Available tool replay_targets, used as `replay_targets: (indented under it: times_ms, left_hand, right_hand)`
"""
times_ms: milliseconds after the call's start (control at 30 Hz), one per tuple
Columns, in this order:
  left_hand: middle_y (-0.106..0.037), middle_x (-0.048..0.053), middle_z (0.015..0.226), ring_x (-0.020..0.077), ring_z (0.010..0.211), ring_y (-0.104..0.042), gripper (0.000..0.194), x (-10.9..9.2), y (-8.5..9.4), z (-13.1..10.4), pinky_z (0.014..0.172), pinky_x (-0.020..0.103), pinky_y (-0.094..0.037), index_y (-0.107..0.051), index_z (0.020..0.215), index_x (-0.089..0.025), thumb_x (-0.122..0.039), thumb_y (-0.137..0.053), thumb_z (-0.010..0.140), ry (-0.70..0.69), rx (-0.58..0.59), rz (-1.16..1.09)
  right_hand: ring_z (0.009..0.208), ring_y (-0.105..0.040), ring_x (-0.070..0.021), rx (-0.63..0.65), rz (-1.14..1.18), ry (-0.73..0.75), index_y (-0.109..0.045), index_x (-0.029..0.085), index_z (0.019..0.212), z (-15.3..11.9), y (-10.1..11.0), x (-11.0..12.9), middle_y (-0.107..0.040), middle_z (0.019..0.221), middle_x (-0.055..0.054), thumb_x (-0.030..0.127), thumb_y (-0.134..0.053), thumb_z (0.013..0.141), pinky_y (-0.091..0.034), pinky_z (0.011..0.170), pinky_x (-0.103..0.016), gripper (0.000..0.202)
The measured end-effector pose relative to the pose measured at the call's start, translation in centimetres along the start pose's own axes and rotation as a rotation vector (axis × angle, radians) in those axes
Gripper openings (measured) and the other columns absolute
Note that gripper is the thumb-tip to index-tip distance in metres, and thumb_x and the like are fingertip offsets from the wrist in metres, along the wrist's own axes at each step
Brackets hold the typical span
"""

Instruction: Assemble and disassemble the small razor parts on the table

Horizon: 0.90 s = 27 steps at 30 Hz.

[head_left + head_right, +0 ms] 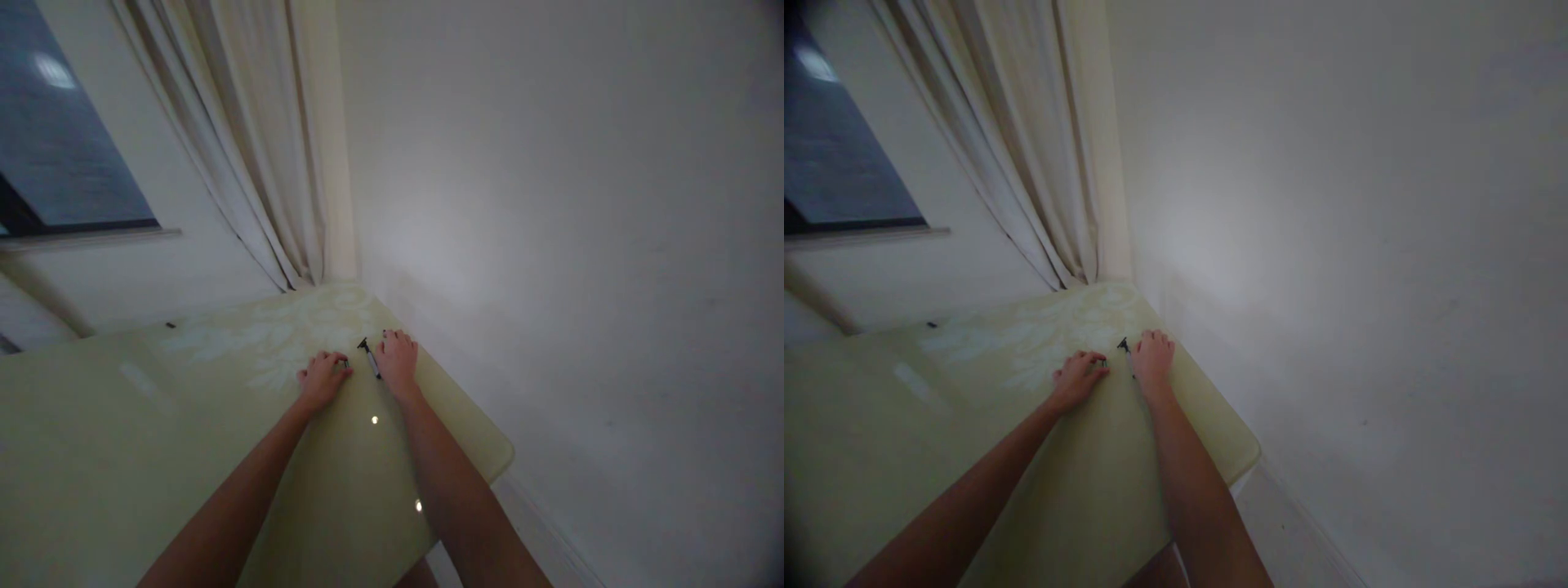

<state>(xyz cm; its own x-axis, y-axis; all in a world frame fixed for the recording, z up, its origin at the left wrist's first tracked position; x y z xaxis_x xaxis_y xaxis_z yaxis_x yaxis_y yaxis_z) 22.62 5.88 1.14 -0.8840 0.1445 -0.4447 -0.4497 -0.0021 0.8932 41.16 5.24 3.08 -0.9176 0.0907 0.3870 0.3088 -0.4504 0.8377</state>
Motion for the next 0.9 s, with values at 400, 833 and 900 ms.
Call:
replay_targets:
  times_ms: [400, 833, 900]
  left_hand:
    - [-0.069, 0.011, 0.126, 0.0325, 0.117, -0.062, 0.043, 16.7, 6.7, -10.6, 0.097, 0.048, -0.046, -0.072, 0.119, -0.026, -0.052, -0.049, 0.094, 0.125, -0.223, 0.143]
    - [-0.07, 0.008, 0.106, 0.0228, 0.085, -0.067, 0.052, 18.6, 6.8, -9.8, 0.081, 0.036, -0.051, -0.067, 0.129, -0.019, -0.049, -0.049, 0.091, 0.135, -0.239, -0.073]
    - [-0.07, 0.01, 0.105, 0.0246, 0.088, -0.067, 0.052, 18.6, 6.8, -9.8, 0.083, 0.037, -0.05, -0.068, 0.127, -0.017, -0.049, -0.049, 0.091, 0.117, -0.254, -0.039]
  right_hand:
    - [0.105, -0.063, -0.026, 0.168, 0.017, 0.136, -0.068, 0.015, 0.115, -1.4, -2.6, 1.8, -0.069, 0.114, -0.015, 0.018, -0.056, 0.097, -0.044, 0.086, -0.033, 0.022]
    - [0.081, -0.059, -0.0169, 0.272, 0.481, 0.388, -0.063, 0.019, 0.097, -5.9, -4.9, 10.5, -0.065, 0.094, -0.004, 0.01, -0.064, 0.084, -0.045, 0.078, -0.027, 0.016]
    - [0.084, -0.059, -0.0179, 0.303, 0.47, 0.363, -0.062, 0.019, 0.097, -7.0, -6.2, 13.8, -0.065, 0.094, -0.005, 0.01, -0.064, 0.083, -0.044, 0.078, -0.028, 0.016]
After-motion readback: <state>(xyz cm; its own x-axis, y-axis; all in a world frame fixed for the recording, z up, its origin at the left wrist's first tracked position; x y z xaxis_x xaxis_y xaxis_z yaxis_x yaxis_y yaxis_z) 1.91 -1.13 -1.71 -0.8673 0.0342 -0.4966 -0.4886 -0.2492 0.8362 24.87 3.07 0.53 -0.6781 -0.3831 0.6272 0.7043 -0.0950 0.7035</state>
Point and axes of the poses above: each hand's wrist, its own z-axis towards the middle knuckle, its own y-axis out of the back of the hand, x = y × z, the point moved 3 cm from there along z, towards the middle knuckle
